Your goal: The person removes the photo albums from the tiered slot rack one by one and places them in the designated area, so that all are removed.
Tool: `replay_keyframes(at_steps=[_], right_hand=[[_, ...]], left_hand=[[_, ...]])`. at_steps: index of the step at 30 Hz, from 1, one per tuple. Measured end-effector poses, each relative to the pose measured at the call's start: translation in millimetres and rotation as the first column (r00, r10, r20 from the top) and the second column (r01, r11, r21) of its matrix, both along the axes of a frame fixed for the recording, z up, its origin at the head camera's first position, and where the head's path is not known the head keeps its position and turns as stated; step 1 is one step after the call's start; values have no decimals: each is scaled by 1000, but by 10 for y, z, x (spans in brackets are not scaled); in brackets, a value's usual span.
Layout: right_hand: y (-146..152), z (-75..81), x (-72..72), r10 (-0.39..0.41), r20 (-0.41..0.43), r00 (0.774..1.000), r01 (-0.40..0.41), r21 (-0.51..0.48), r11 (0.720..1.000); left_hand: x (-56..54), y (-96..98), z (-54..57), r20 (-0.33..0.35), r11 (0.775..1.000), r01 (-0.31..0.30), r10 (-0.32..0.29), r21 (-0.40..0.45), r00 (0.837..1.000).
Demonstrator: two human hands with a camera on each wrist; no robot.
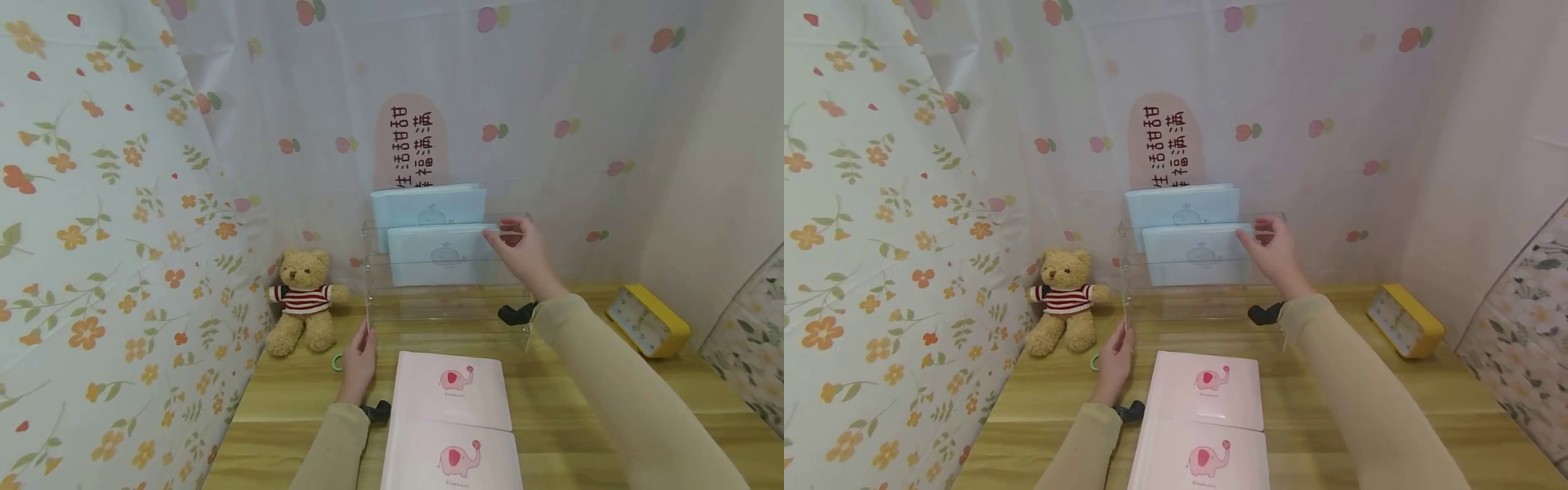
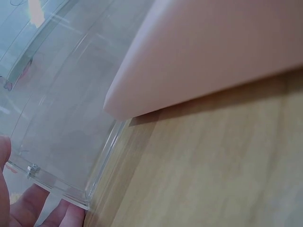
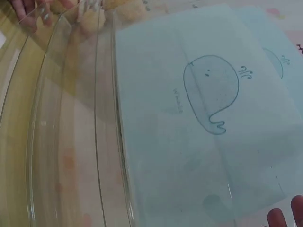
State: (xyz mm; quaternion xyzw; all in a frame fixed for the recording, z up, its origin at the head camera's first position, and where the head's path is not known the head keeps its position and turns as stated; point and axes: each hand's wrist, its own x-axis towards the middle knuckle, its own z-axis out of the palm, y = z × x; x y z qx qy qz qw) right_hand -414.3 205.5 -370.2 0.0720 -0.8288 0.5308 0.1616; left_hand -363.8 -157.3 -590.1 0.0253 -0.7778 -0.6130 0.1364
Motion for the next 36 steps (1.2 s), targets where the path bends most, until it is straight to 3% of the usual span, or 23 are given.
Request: replay_keyframes(at_steps=[6, 16, 24, 36], right_hand=[[-127, 46, -41, -9, 60, 998, 10, -19, 1000], [-333, 84, -132, -22, -38, 999, 24, 34, 999], [-405, 102, -194, -29, -6, 1000, 30, 64, 998], [-397, 140, -206, -35, 24, 999, 29, 224, 974]], left_hand=[[16, 4, 18, -18, 1000, 2, -3, -8, 1000], [28, 17, 14, -16, 1000, -10, 10, -15, 1000], [0, -3, -7, -18, 1000, -4, 3, -22, 1000], [35, 10, 30, -18, 1000, -5, 5, -11, 1000]])
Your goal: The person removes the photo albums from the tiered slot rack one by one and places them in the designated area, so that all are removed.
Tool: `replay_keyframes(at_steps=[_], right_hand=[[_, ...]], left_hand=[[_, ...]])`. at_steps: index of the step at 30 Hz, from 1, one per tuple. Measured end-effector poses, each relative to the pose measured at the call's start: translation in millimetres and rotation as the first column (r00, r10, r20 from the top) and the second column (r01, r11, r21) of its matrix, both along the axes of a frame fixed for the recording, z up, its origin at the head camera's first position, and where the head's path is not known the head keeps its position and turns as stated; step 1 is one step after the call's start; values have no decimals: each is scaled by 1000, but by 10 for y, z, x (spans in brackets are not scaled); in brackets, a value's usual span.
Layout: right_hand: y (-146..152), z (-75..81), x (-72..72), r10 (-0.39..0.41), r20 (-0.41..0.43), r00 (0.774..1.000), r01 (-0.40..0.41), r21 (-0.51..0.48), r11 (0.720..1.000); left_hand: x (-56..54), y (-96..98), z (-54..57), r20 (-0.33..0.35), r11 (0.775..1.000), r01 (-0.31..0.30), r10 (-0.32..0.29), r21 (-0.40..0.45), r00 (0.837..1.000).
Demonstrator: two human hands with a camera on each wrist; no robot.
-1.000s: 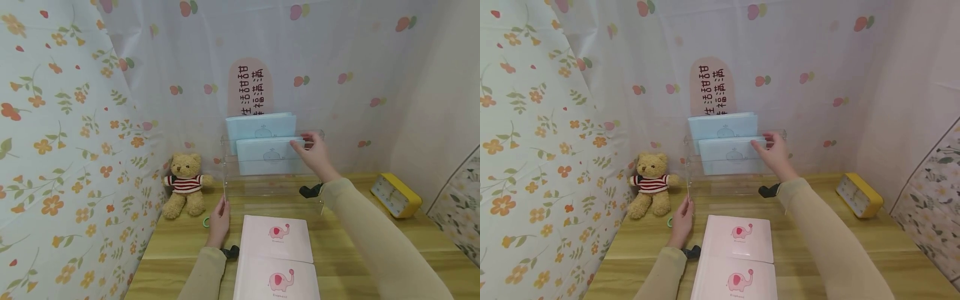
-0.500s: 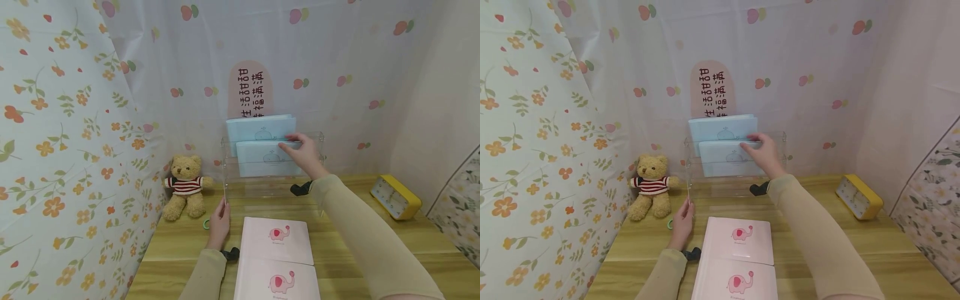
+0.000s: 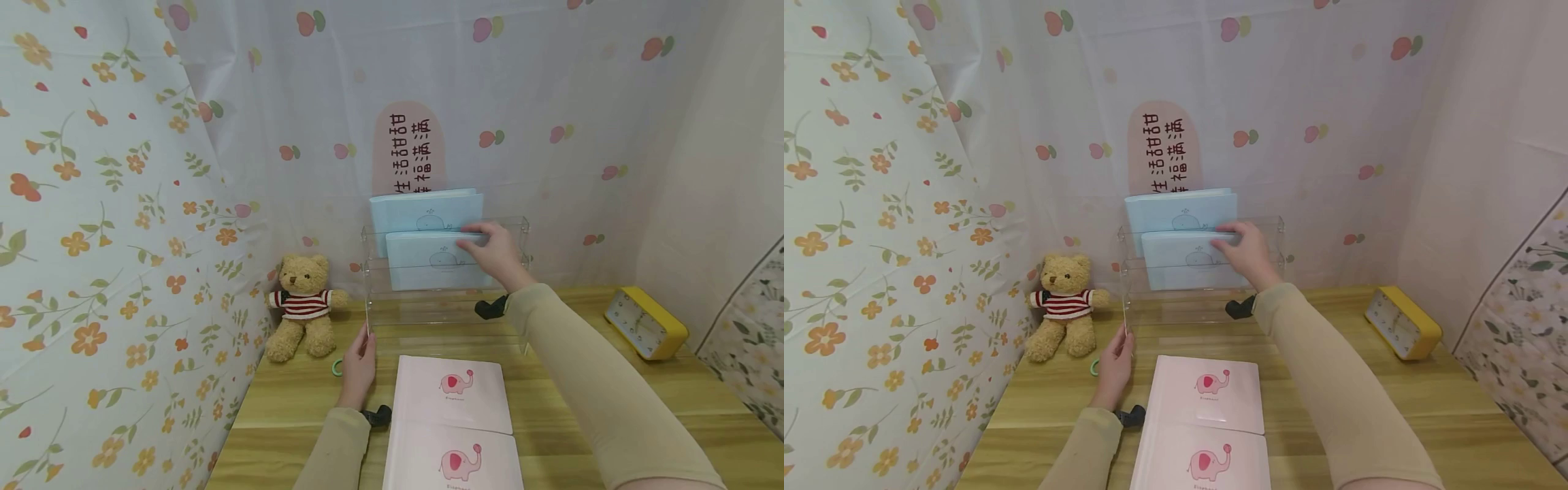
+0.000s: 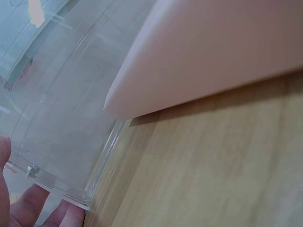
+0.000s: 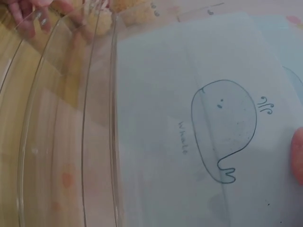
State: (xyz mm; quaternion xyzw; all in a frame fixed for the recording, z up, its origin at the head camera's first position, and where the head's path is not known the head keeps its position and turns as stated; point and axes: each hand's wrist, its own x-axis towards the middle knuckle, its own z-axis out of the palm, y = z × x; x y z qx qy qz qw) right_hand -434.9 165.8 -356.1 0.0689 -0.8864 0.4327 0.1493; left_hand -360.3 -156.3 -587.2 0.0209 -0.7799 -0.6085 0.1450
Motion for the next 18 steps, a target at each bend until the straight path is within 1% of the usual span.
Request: replay_keyframes(at_steps=[3, 6, 9, 13, 18], right_hand=[[-1, -4, -10, -9, 0, 1000, 9, 6, 1000], [-25, -23, -14, -16, -9, 1000, 16, -13, 1000], [-63, -44, 3, -27, -35, 999, 26, -42, 999], [-132, -50, 55, -59, -79, 995, 53, -75, 996], [-209, -5, 142, -113, -142, 983, 87, -175, 981]], left_hand=[[10, 9, 7, -1, 1000, 1, -1, -1, 1000], [20, 9, 3, 1, 1000, 2, -2, -2, 1000], [31, 13, 3, 8, 1000, 6, -6, 7, 1000], [29, 20, -1, 0, 1000, 4, -4, 17, 1000], [13, 10, 11, -15, 1000, -1, 1, 16, 1000]])
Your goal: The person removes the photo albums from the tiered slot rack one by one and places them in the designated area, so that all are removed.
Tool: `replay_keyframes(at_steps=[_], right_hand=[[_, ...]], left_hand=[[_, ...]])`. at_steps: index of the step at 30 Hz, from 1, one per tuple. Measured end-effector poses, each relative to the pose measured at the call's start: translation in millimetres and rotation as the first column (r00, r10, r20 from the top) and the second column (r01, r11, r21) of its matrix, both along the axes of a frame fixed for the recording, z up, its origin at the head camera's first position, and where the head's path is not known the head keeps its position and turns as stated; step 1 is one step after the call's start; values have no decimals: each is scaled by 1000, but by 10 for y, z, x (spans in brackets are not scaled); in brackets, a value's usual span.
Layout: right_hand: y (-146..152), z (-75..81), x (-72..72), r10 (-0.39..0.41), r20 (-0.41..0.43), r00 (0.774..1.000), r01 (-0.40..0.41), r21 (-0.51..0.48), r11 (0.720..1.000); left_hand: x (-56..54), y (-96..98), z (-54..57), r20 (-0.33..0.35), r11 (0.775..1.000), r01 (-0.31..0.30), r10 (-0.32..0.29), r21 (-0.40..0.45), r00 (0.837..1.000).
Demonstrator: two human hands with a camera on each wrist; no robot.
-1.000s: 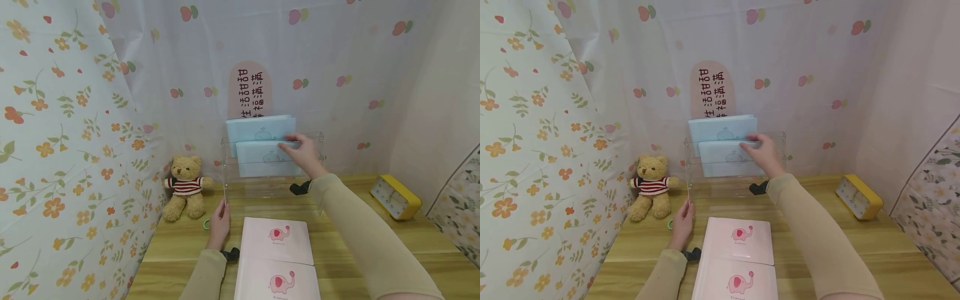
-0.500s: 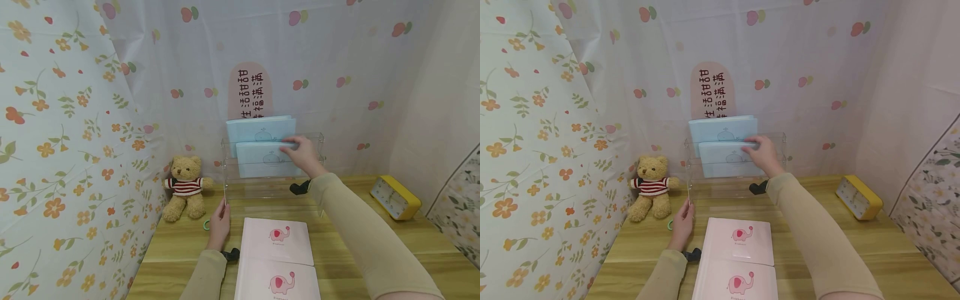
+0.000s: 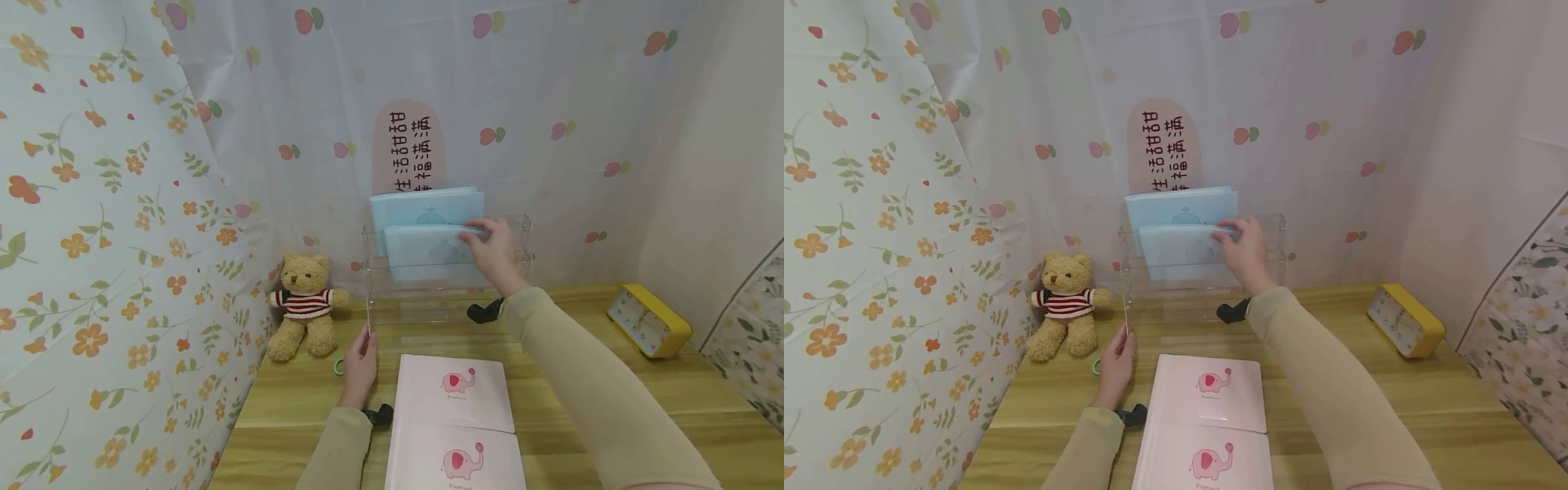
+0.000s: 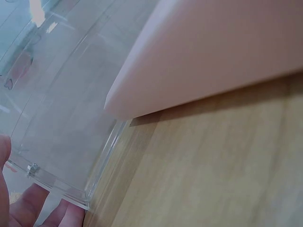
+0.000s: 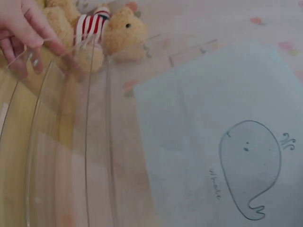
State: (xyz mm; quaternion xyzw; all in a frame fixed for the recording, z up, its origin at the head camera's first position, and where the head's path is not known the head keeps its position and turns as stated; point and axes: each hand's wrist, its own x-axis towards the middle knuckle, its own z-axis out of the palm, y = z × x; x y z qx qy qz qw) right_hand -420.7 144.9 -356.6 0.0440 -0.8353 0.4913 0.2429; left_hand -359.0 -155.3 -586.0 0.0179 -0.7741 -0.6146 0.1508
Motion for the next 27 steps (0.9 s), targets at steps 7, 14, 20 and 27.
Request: replay_keyframes(at_steps=[7, 14, 20, 27], right_hand=[[20, 122, 193, -64, -153, 986, 41, -153, 987], [145, 97, 363, -124, -277, 953, 56, -240, 969], [289, 0, 533, -177, -229, 957, 109, -279, 954], [522, -251, 793, -278, -76, 958, 238, -334, 912]], left_hand=[[-21, 14, 14, -5, 1000, -2, 2, 0, 1000], [-64, -12, -12, -5, 1000, -8, 8, -4, 1000], [-37, -23, -8, -5, 1000, -4, 4, 1, 1000], [-11, -10, 6, -7, 1000, 3, -3, -2, 1000]])
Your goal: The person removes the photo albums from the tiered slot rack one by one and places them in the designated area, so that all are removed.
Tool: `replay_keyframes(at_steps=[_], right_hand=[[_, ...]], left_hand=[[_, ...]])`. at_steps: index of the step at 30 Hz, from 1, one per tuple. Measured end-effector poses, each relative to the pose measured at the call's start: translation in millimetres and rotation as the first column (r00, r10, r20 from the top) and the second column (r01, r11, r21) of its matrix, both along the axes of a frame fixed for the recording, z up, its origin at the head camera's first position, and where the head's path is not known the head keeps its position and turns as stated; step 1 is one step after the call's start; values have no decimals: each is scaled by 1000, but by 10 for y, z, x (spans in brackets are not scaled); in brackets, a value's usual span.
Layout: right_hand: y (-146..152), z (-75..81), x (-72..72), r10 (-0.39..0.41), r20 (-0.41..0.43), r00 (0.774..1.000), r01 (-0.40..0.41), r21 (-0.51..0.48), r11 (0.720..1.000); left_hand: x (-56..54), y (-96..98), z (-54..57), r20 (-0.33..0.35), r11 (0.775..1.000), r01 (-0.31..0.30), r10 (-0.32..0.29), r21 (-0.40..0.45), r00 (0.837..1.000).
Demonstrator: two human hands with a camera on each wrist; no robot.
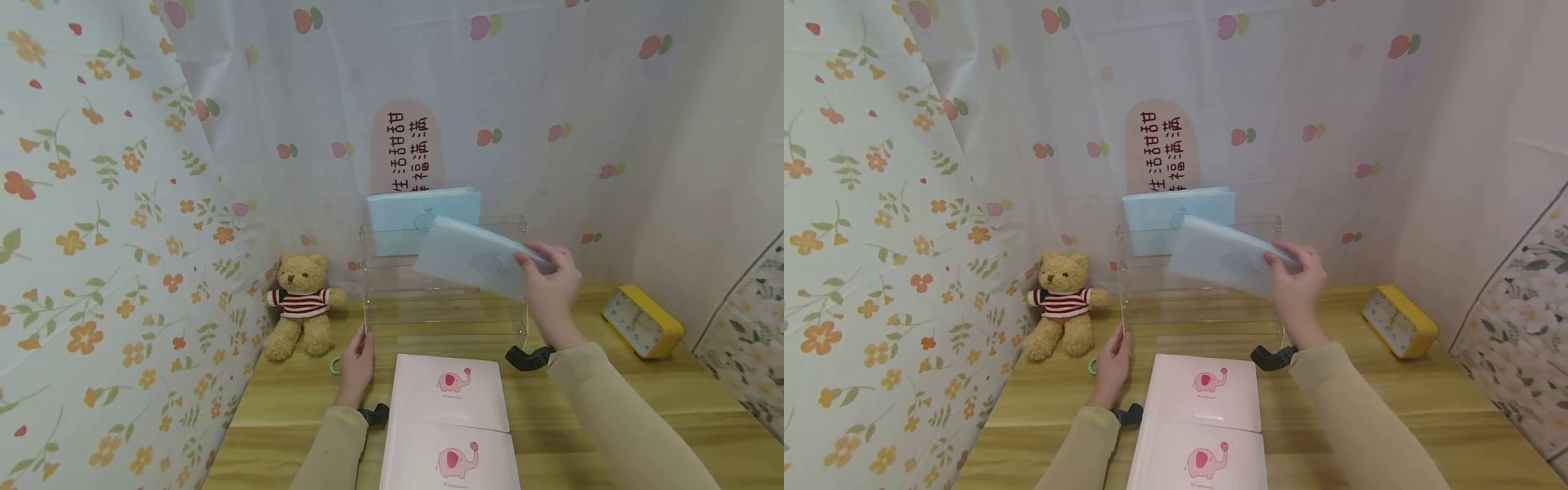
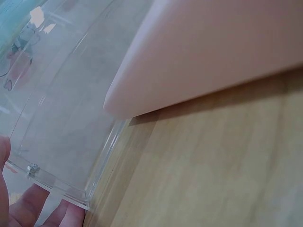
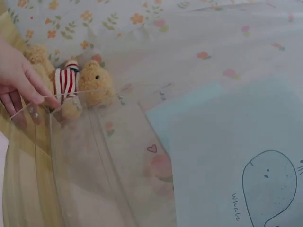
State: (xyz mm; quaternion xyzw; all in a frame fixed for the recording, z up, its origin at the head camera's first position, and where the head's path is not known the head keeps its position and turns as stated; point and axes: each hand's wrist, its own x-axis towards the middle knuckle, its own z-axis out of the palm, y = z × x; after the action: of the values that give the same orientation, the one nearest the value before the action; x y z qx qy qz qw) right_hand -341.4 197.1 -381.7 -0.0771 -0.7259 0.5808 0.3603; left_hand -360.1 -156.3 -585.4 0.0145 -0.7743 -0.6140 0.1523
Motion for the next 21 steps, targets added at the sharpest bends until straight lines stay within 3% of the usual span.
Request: replay_keyframes(at_steps=[7, 12, 15, 21], right_hand=[[202, -405, 236, -88, 43, 995, 94, -163, 982], [311, -629, 372, -168, -3, 986, 160, -283, 946], [391, -738, 432, -192, -48, 980, 155, -417, 896], [574, -872, 491, -247, -106, 963, 121, -647, 753]], left_hand=[[1, 4, 14, -2, 1000, 6, -6, 2, 1000], [3, 13, 10, -1, 1000, 7, -7, 8, 1000], [2, 16, 10, -4, 1000, 9, -9, 11, 1000], [5, 8, 6, 0, 1000, 6, -6, -4, 1000]])
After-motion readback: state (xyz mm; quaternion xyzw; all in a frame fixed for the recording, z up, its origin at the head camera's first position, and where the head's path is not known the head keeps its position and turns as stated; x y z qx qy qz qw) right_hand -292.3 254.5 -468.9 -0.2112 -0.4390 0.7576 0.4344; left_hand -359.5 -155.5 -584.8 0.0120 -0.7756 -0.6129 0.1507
